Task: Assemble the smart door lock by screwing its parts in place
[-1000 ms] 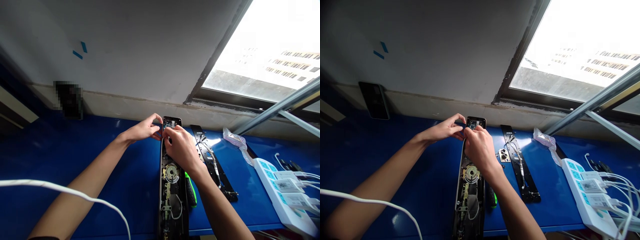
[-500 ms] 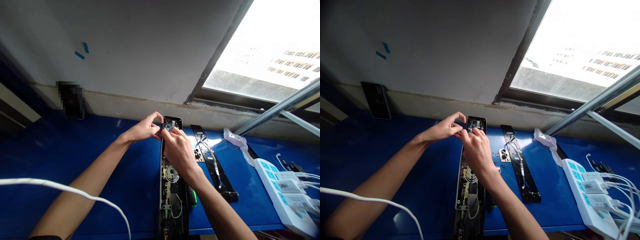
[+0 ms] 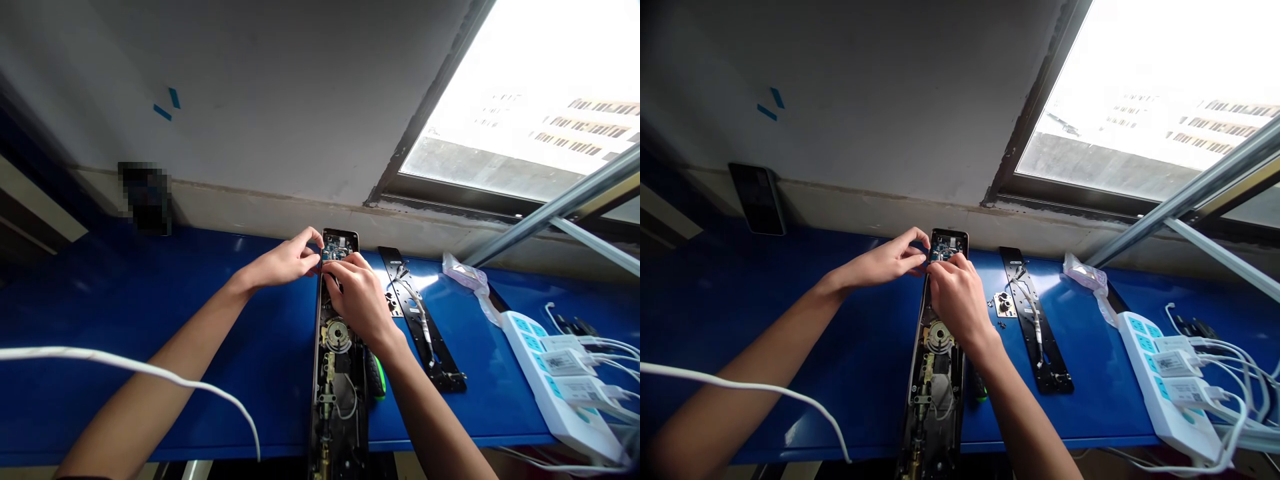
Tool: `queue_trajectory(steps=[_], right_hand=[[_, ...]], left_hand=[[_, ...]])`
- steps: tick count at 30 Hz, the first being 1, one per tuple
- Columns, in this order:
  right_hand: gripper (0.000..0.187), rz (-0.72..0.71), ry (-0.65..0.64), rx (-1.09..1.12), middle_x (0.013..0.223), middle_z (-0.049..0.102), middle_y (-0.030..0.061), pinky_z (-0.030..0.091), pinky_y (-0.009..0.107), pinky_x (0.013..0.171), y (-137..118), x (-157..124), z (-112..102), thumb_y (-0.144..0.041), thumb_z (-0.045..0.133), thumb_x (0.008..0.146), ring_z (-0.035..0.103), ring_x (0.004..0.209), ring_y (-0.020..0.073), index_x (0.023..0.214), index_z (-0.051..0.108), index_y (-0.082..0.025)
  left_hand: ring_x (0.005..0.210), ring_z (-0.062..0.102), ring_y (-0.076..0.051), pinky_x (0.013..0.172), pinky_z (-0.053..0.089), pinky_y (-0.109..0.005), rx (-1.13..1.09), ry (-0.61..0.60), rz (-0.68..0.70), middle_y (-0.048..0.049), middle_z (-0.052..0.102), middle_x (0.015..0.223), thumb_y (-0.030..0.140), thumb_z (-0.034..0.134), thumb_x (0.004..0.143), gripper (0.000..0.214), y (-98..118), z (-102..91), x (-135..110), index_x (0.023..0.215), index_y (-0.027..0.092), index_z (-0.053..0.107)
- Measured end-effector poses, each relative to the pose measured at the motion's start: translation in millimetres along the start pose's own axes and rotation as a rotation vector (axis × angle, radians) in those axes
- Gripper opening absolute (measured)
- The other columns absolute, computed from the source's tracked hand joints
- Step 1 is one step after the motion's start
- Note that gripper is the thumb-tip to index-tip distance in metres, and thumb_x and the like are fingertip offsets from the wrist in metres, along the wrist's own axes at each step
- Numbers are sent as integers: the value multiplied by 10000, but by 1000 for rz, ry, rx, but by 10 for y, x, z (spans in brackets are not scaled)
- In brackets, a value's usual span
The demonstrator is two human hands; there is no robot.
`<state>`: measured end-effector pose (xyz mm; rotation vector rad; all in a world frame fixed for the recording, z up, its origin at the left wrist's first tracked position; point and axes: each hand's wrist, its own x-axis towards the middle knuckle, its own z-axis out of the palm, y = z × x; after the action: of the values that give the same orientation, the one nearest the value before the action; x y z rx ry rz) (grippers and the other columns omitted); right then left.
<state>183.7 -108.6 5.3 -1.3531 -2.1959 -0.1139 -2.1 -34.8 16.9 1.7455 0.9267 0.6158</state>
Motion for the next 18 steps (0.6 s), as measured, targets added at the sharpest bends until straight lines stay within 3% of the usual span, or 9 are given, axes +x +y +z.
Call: queue_trajectory(steps=[4,8,10,15,18], right_hand=[[215,-10,27,5,1317,770,65,594,454,931,22,-58,-3,-153,604,999,590,1080,285,1046,807,-204],[269,-30,7,-22,1467,679,76,586,524,967,29,-150,-39,-162,583,1007,542,1154,321,1138,810,-220],[310,-35,-9,-56,1534,621,85,574,550,991,40,-201,-49,-159,568,1010,515,1202,337,1213,791,-234],[358,-46,26,-101,1622,522,86,518,588,1065,42,-311,-75,-150,572,1009,452,1341,351,1288,756,-278],[294,-39,93,-19,1563,574,104,490,572,1096,-21,-378,-164,-156,576,1016,465,1363,335,1211,775,-252]], left_hand=[[942,772,-215,880,631,-406,-90,31,19,-95,737,1188,253,647,933,324,-97,120,-115,1212,236,483],[984,775,-209,922,621,-387,-210,9,44,-96,731,1199,227,712,906,535,-235,306,-323,1352,253,417],[957,773,-197,899,626,-368,-240,54,54,-93,704,1242,221,753,879,608,-293,417,-426,1376,267,406],[868,750,-146,833,638,-334,-321,196,30,-103,632,1366,238,783,862,598,-360,653,-572,1333,283,418],[899,748,-149,850,639,-336,-327,215,52,-104,612,1416,232,780,862,620,-356,715,-615,1353,294,407]])
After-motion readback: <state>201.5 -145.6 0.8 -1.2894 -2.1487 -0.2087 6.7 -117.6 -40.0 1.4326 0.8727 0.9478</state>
